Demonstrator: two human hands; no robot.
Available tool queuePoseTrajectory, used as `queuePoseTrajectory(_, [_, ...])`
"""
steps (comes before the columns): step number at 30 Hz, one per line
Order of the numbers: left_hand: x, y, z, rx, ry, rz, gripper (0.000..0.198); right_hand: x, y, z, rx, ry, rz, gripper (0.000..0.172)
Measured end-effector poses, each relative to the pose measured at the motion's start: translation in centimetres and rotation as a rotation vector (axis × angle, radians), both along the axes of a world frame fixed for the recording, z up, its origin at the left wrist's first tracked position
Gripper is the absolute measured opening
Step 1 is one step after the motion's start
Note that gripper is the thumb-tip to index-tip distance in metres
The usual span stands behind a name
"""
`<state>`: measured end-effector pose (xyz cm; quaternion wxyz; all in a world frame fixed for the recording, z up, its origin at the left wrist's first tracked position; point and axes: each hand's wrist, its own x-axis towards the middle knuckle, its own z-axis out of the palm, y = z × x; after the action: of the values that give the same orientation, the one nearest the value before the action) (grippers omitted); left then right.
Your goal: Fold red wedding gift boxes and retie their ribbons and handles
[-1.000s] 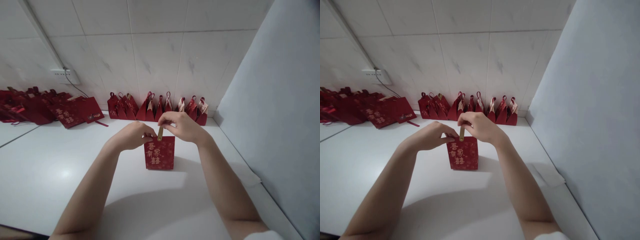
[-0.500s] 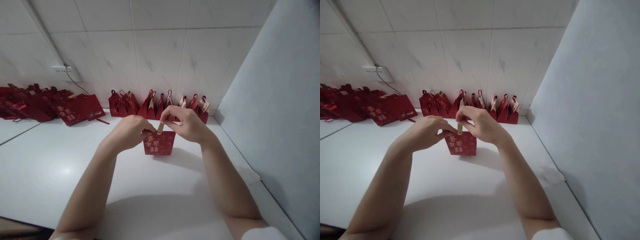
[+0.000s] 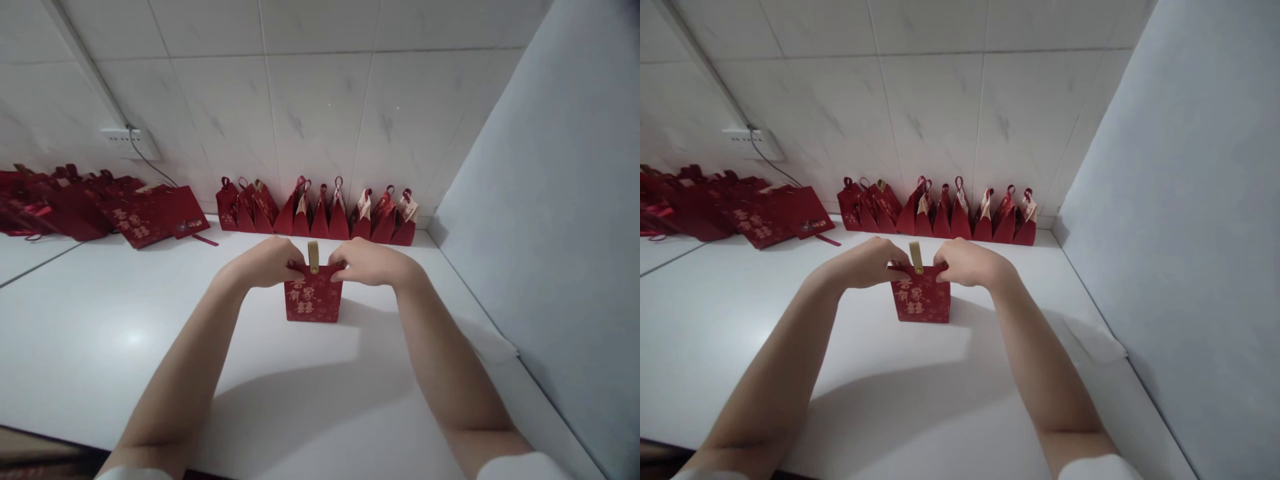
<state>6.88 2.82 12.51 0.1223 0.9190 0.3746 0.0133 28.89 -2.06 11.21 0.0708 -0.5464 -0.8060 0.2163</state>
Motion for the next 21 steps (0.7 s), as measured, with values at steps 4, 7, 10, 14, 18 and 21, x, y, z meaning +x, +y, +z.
queuePoseTrajectory(4, [0.2,0.4,-0.1,-0.033,0.04,-0.023,0.021,-0.4,0.3,-0.3,-0.019,0.003,0.022,0.023])
queuePoseTrajectory(7, [0.1,0.6,0.1,-0.062,0.023,-0.06,0.022,-0.6,0.3,-0.3,0.006,0.007,0.048,0.025])
queuePoseTrajectory(10, [0.0,0.7,0.2,-0.095,0.008,-0.076,0.022,-0.7,0.2,-0.2,0.032,-0.009,0.067,0.026])
queuePoseTrajectory(14, [-0.2,1.2,-0.1,-0.167,-0.021,-0.09,0.025,-0.7,0.3,-0.3,0.029,-0.02,0.07,0.025])
queuePoseTrajectory(18, [-0.6,1.8,-0.5,-0.229,-0.044,-0.085,0.027,-0.6,0.3,-0.4,0.036,-0.031,0.038,0.025])
queuePoseTrajectory(21, [-0.7,1.9,-0.6,-0.245,-0.038,-0.075,0.027,-0.7,0.4,-0.5,0.019,-0.024,0.025,0.023])
